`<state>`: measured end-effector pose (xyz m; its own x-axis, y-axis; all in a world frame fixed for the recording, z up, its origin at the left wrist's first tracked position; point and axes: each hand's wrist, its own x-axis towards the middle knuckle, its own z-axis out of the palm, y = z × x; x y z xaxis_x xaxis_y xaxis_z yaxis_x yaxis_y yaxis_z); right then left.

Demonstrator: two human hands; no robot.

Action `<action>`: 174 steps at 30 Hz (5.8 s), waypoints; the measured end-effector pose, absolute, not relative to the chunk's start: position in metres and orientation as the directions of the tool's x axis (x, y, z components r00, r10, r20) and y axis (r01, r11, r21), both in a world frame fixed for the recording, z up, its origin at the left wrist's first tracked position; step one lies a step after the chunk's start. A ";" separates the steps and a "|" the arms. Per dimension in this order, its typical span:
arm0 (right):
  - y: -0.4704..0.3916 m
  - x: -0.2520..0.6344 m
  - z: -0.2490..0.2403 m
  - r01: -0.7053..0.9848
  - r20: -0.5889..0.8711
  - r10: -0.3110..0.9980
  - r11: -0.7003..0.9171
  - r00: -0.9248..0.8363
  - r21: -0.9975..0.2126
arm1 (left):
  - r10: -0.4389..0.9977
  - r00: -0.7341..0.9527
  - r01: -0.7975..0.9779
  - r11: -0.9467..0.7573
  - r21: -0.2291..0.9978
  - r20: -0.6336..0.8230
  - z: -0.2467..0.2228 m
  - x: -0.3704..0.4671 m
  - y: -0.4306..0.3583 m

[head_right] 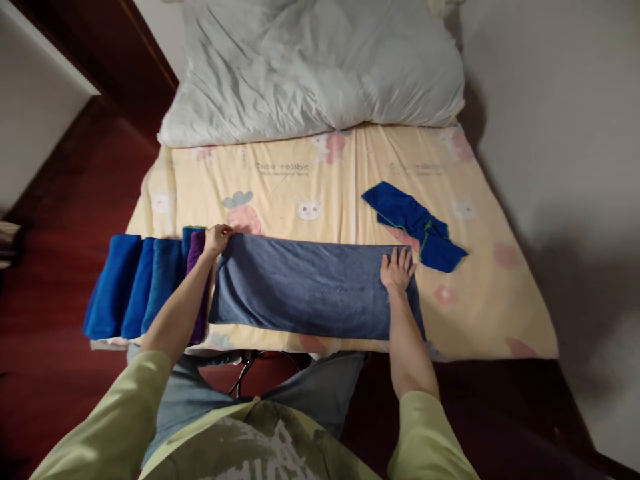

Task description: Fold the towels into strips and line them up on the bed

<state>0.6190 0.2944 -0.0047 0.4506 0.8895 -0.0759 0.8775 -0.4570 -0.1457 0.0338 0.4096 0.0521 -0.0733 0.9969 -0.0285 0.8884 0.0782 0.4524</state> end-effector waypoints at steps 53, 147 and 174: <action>0.117 0.629 0.000 0.947 -0.005 0.962 -0.271 0.274 -0.171 | 0.994 0.102 0.974 -0.108 0.198 0.037 0.040 0.080 0.139; 0.069 0.317 0.001 -0.211 -0.295 0.565 -0.210 0.771 -0.955 | 0.707 0.618 0.767 -0.446 0.462 -0.344 0.049 0.312 0.441; 0.062 0.355 0.036 0.250 -0.008 0.577 -0.365 0.817 -0.897 | 0.798 0.583 0.575 -0.273 0.771 -0.152 0.112 0.288 0.445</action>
